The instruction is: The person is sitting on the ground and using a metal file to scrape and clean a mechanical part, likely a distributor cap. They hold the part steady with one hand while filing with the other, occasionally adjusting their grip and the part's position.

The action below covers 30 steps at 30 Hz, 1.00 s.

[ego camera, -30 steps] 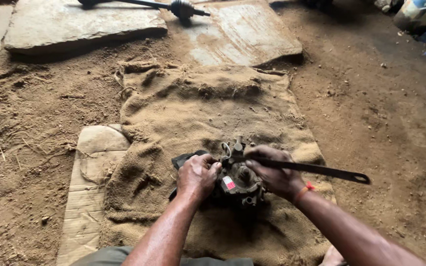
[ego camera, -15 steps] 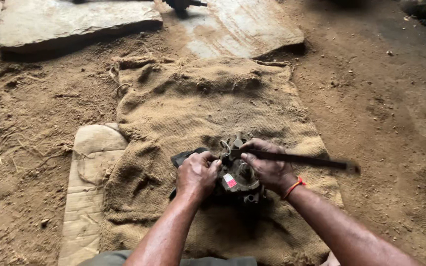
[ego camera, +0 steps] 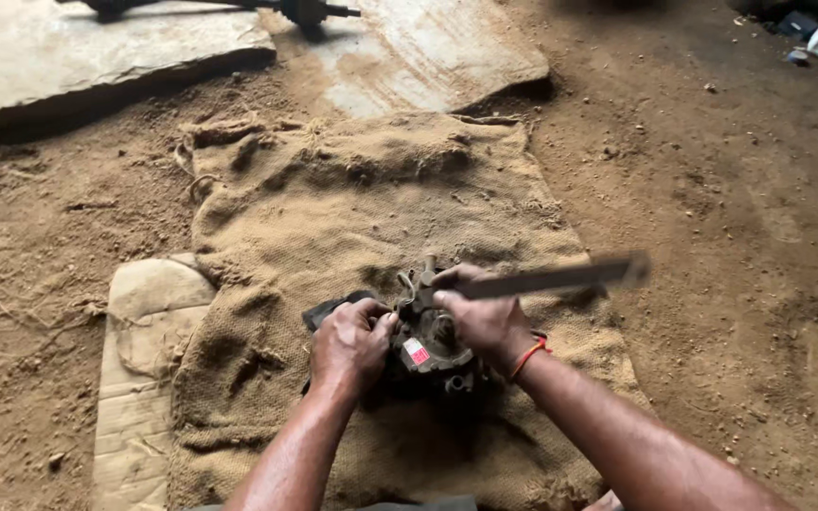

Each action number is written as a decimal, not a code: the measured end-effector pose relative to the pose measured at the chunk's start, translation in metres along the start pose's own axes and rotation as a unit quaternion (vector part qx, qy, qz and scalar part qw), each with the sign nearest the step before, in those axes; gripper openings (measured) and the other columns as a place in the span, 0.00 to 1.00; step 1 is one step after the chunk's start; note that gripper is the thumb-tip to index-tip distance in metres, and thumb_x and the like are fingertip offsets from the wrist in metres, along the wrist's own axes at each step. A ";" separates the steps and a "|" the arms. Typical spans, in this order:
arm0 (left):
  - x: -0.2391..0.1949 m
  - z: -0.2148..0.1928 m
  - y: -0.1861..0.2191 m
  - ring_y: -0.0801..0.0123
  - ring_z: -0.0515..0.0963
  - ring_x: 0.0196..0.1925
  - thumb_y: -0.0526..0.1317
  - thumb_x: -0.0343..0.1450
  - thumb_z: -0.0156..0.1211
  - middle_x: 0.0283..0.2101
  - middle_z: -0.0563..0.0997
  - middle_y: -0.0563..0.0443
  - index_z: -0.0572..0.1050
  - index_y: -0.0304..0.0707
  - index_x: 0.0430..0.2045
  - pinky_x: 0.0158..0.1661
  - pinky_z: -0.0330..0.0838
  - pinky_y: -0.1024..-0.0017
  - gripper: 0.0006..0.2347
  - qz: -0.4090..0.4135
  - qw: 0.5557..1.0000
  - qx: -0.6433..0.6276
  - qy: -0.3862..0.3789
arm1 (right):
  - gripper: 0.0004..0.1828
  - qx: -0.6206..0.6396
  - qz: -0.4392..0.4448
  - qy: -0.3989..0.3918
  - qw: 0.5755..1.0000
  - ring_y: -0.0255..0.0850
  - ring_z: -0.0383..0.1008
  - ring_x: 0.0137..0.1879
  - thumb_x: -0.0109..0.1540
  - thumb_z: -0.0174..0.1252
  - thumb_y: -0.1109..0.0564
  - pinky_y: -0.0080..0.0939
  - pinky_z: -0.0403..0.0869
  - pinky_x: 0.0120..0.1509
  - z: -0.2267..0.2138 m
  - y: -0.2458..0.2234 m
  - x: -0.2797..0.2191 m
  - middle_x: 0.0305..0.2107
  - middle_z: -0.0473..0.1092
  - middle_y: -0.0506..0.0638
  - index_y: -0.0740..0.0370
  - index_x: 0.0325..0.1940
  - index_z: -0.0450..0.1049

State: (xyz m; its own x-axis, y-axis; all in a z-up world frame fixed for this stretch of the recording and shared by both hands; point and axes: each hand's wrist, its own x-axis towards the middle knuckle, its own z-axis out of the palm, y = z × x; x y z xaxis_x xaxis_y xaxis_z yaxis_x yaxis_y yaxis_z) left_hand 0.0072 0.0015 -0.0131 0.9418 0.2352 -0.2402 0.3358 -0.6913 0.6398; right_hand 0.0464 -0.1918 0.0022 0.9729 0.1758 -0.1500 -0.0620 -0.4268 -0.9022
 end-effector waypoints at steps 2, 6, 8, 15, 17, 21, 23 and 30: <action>0.003 0.001 -0.001 0.58 0.86 0.40 0.53 0.70 0.61 0.38 0.84 0.50 0.82 0.53 0.40 0.43 0.79 0.59 0.12 -0.031 0.999 0.005 -0.024 | 0.10 -0.027 -0.005 0.022 0.999 0.41 0.82 0.41 0.61 0.57 0.56 0.42 0.82 0.47 -0.001 -0.001 0.000 0.40 0.81 0.51 0.57 0.44 0.80; 0.002 0.006 -0.009 0.60 0.85 0.39 0.53 0.70 0.62 0.37 0.85 0.51 0.83 0.52 0.36 0.41 0.79 0.60 0.11 0.010 1.000 0.013 0.004 | 0.10 -0.017 0.003 0.005 1.000 0.41 0.82 0.42 0.61 0.58 0.57 0.43 0.82 0.48 0.002 0.003 -0.002 0.38 0.81 0.53 0.58 0.45 0.79; 0.005 0.008 -0.008 0.59 0.83 0.40 0.52 0.68 0.65 0.36 0.85 0.49 0.84 0.51 0.34 0.41 0.77 0.58 0.11 0.062 0.996 0.018 0.057 | 0.10 -0.119 -0.119 0.023 0.985 0.40 0.82 0.41 0.61 0.57 0.57 0.42 0.82 0.47 0.000 0.005 0.002 0.37 0.81 0.51 0.56 0.45 0.81; 0.006 0.010 -0.009 0.65 0.84 0.39 0.52 0.71 0.62 0.38 0.84 0.53 0.81 0.51 0.37 0.41 0.80 0.61 0.10 -0.004 1.000 -0.012 -0.025 | 0.05 -0.072 -0.078 -0.024 0.994 0.39 0.84 0.38 0.64 0.58 0.59 0.38 0.85 0.43 -0.009 0.007 0.005 0.34 0.82 0.48 0.55 0.42 0.80; 0.005 0.008 -0.009 0.65 0.84 0.39 0.52 0.72 0.59 0.38 0.84 0.53 0.80 0.51 0.38 0.40 0.82 0.61 0.10 0.001 0.999 -0.012 -0.037 | 0.07 -0.157 -0.200 0.016 0.967 0.39 0.83 0.39 0.62 0.60 0.60 0.38 0.82 0.44 -0.009 0.005 0.000 0.35 0.81 0.48 0.55 0.42 0.81; 0.004 0.004 -0.005 0.63 0.82 0.42 0.53 0.71 0.63 0.40 0.83 0.50 0.81 0.48 0.36 0.45 0.78 0.59 0.11 0.004 1.000 0.021 -0.006 | 0.07 -0.089 -0.238 -0.032 0.967 0.36 0.84 0.40 0.64 0.59 0.60 0.35 0.83 0.48 -0.008 -0.003 -0.004 0.36 0.82 0.46 0.54 0.42 0.82; -0.002 0.001 -0.004 0.62 0.82 0.44 0.52 0.71 0.63 0.41 0.84 0.51 0.82 0.48 0.36 0.46 0.76 0.59 0.11 0.008 1.000 0.017 0.000 | 0.07 -0.191 -0.196 -0.014 0.962 0.36 0.83 0.37 0.64 0.60 0.58 0.36 0.82 0.43 -0.007 -0.007 -0.006 0.36 0.82 0.45 0.51 0.42 0.82; -0.005 -0.001 0.002 0.65 0.84 0.43 0.51 0.71 0.62 0.42 0.84 0.53 0.83 0.52 0.38 0.46 0.79 0.60 0.10 -0.022 0.999 -0.022 -0.027 | 0.05 -0.179 -0.122 0.003 0.976 0.37 0.83 0.41 0.63 0.60 0.59 0.37 0.82 0.45 -0.012 -0.003 0.000 0.36 0.81 0.49 0.55 0.42 0.80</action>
State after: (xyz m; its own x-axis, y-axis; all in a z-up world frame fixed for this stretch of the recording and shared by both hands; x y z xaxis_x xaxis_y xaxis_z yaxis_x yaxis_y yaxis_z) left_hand 0.0031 -0.0004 -0.0103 0.9241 0.2276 -0.3069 0.3789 -0.6497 0.6590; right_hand 0.0490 -0.2016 0.0099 0.9500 0.3074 0.0554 0.2536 -0.6556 -0.7112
